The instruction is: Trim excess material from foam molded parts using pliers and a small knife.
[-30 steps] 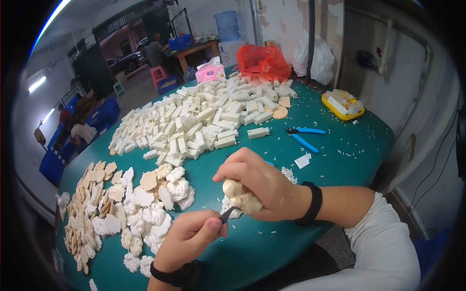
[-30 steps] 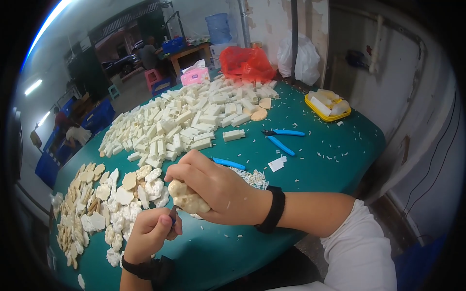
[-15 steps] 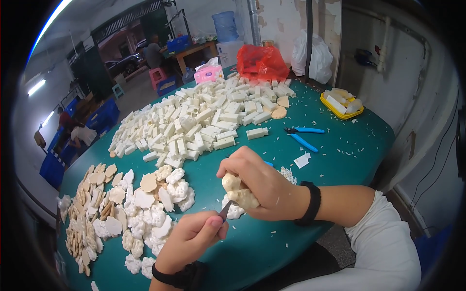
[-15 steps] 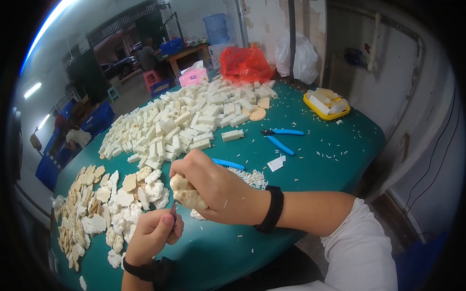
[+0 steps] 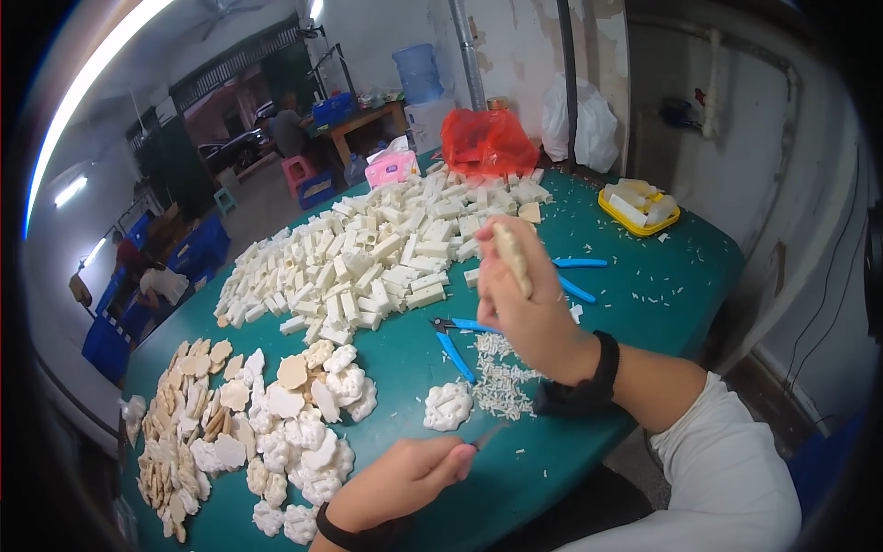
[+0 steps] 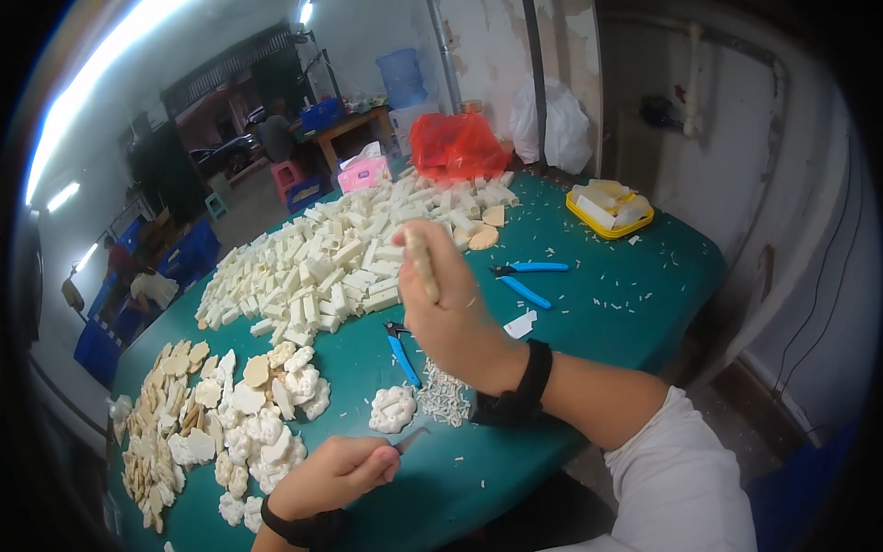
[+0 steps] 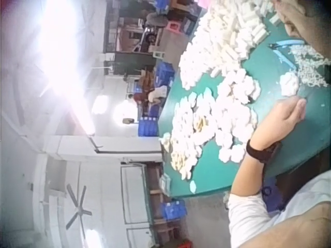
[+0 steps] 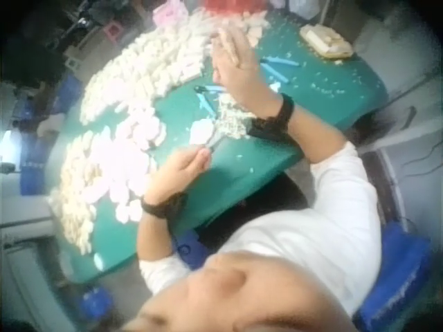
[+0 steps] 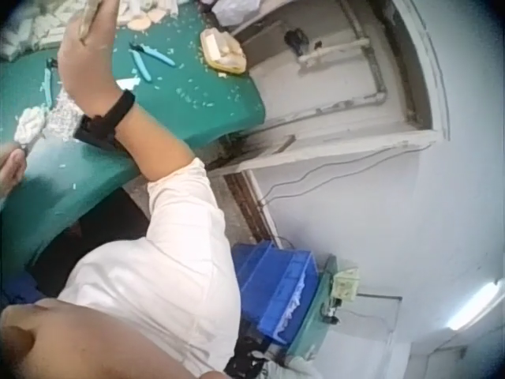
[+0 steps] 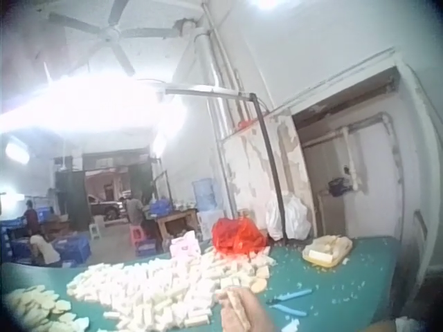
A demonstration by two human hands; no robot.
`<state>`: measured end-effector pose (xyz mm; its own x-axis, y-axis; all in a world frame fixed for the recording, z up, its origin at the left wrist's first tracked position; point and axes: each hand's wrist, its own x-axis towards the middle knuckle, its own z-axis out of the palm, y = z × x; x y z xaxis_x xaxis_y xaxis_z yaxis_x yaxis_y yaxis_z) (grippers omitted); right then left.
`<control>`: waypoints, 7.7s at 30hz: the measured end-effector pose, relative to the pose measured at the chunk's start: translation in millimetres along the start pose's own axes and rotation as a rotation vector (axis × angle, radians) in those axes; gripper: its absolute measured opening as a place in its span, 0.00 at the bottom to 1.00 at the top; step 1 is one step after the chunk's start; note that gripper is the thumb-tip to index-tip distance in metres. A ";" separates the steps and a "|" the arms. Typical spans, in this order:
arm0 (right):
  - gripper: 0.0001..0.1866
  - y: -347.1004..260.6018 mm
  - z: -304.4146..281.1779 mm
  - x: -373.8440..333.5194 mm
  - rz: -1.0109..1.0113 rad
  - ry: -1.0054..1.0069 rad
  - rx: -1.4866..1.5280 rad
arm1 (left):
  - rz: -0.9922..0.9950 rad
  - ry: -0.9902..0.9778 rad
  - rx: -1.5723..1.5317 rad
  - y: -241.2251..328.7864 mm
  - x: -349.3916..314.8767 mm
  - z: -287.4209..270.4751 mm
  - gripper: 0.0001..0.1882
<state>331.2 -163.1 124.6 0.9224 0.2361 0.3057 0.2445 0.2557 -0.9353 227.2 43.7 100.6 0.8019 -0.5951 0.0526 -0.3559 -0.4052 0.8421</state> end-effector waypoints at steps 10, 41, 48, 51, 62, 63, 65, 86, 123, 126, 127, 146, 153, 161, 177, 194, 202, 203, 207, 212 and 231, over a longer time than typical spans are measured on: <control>0.18 20.7 -6.9 4.4 -0.707 -0.078 -0.663 | -0.217 0.286 -0.513 9.5 -12.5 -16.2 0.25; 0.37 24.0 10.1 -12.8 -0.840 -0.229 -0.728 | -0.101 0.512 -0.664 4.0 -4.6 -10.8 0.15; 0.49 16.1 13.3 -22.0 -0.677 -0.395 -0.886 | -0.194 0.655 -0.576 6.4 1.7 -12.0 0.07; 0.50 13.8 13.2 -22.1 -0.658 -0.394 -0.942 | -0.203 0.646 -0.575 3.6 1.4 -13.4 0.07; 0.50 14.4 12.1 -23.0 -0.692 -0.374 -0.968 | -0.207 0.628 -0.585 0.3 2.2 -12.4 0.07; 0.49 14.3 12.1 -23.0 -0.699 -0.374 -0.970 | -0.206 0.628 -0.600 0.0 2.4 -12.1 0.07; 0.49 14.0 12.5 -23.1 -0.706 -0.373 -0.971 | -0.205 0.627 -0.614 -0.3 2.3 -11.7 0.07; 0.50 15.0 13.7 -25.2 -0.704 -0.392 -1.023 | -0.240 0.612 -0.672 -5.0 1.8 -12.5 0.07; 0.20 48.0 -31.8 34.3 -0.196 -0.337 -0.934 | -0.325 0.641 0.239 -11.5 1.9 -28.2 0.12; 0.19 33.7 -13.9 15.6 -0.412 -0.308 -0.738 | -0.267 0.599 0.107 -11.5 3.6 -20.6 0.17; 0.19 25.9 -6.9 8.4 -0.416 -0.310 -0.744 | -0.251 0.542 0.168 -7.8 1.0 -19.4 0.22; 0.27 20.7 21.4 -30.9 -0.314 -0.678 -0.347 | -0.247 0.570 -0.163 -3.5 4.7 -9.7 0.21; 0.26 22.8 9.7 -12.7 -0.585 -0.325 -0.707 | -0.152 0.837 -0.019 -2.7 -4.5 -26.6 0.25; 0.34 19.3 -0.6 -1.0 -0.873 -0.250 -0.905 | 0.152 0.625 0.622 -9.5 -4.5 -27.7 0.28; 0.35 23.4 4.2 -8.2 -0.808 -0.325 -0.725 | 0.198 0.596 0.749 -3.8 -0.3 -25.1 0.27; 0.11 -1.3 3.4 -8.7 0.101 -0.466 -0.220 | -0.041 0.704 -0.222 2.5 -7.4 -23.3 0.22; 0.10 1.2 4.0 -8.1 0.094 -0.468 -0.174 | 0.025 0.594 -0.173 -5.8 -6.0 -28.6 0.24; 0.10 4.5 4.4 -7.2 0.089 -0.479 -0.162 | 0.022 0.594 -0.175 -5.8 -7.1 -30.0 0.24; 0.12 1.7 3.3 -5.7 0.125 -0.535 -0.195 | 0.006 0.525 0.089 -11.1 -14.1 -42.6 0.22; 0.13 1.6 2.8 -5.2 0.162 -0.546 -0.205 | 0.014 0.528 0.160 -12.5 -15.9 -48.2 0.22; 0.14 1.2 4.9 -7.1 0.117 -0.587 -0.227 | 0.089 0.519 0.353 -0.4 -10.7 -40.8 0.23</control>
<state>323.5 -159.9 122.2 0.6451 0.7412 0.1859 0.2686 0.0078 -0.9632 238.3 78.5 121.5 0.8588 -0.2586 0.4422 -0.4975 -0.6270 0.5995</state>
